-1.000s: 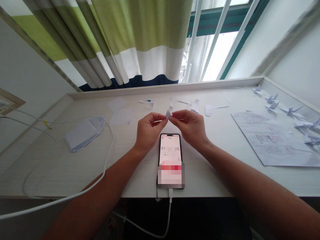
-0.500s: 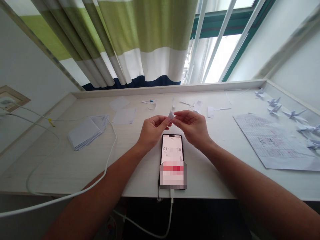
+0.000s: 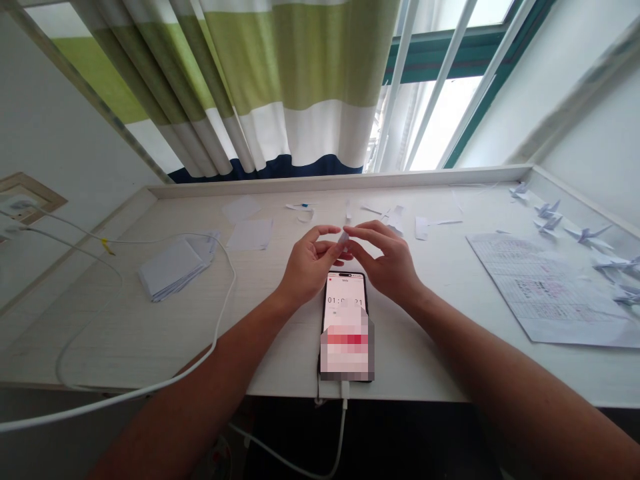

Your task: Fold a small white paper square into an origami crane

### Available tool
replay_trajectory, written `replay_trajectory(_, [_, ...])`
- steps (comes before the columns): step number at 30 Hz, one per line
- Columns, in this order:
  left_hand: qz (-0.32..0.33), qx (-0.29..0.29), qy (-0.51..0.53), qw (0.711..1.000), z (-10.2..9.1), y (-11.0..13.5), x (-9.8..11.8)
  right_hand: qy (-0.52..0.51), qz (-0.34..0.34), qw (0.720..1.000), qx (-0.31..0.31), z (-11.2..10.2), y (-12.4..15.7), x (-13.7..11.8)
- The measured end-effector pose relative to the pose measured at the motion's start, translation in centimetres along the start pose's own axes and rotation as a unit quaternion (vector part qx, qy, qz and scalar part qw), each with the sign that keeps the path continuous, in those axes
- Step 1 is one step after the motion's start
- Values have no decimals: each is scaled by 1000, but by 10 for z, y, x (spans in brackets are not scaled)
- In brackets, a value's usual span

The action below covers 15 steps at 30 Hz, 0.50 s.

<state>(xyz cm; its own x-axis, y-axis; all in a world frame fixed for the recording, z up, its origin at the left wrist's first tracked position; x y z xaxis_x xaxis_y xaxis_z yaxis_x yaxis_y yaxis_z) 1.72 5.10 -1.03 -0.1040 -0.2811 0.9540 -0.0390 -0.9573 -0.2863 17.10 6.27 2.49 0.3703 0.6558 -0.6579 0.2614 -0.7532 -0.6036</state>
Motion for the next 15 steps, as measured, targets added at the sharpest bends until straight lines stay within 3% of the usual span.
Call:
replay_trajectory(7, [6, -4, 1, 1000, 2, 1, 3, 34, 4, 999, 1, 1, 0, 2])
replay_trajectory(15, [-50, 21, -24, 998, -5, 2, 0, 108, -66, 992, -13, 4, 2, -3])
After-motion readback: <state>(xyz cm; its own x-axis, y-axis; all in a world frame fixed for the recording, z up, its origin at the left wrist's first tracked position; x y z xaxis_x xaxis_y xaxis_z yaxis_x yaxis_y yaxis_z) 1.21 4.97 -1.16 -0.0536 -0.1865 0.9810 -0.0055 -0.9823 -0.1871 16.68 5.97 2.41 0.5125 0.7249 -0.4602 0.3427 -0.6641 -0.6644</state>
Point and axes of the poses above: each hand's wrist, its own y-axis away from the middle knuckle, its own z-axis out of the palm, x = y × z, the point moved 6 cm from there along -y, towards the middle knuckle, and after that the axes turned 7 degrees about z, right-handed, at the moved point
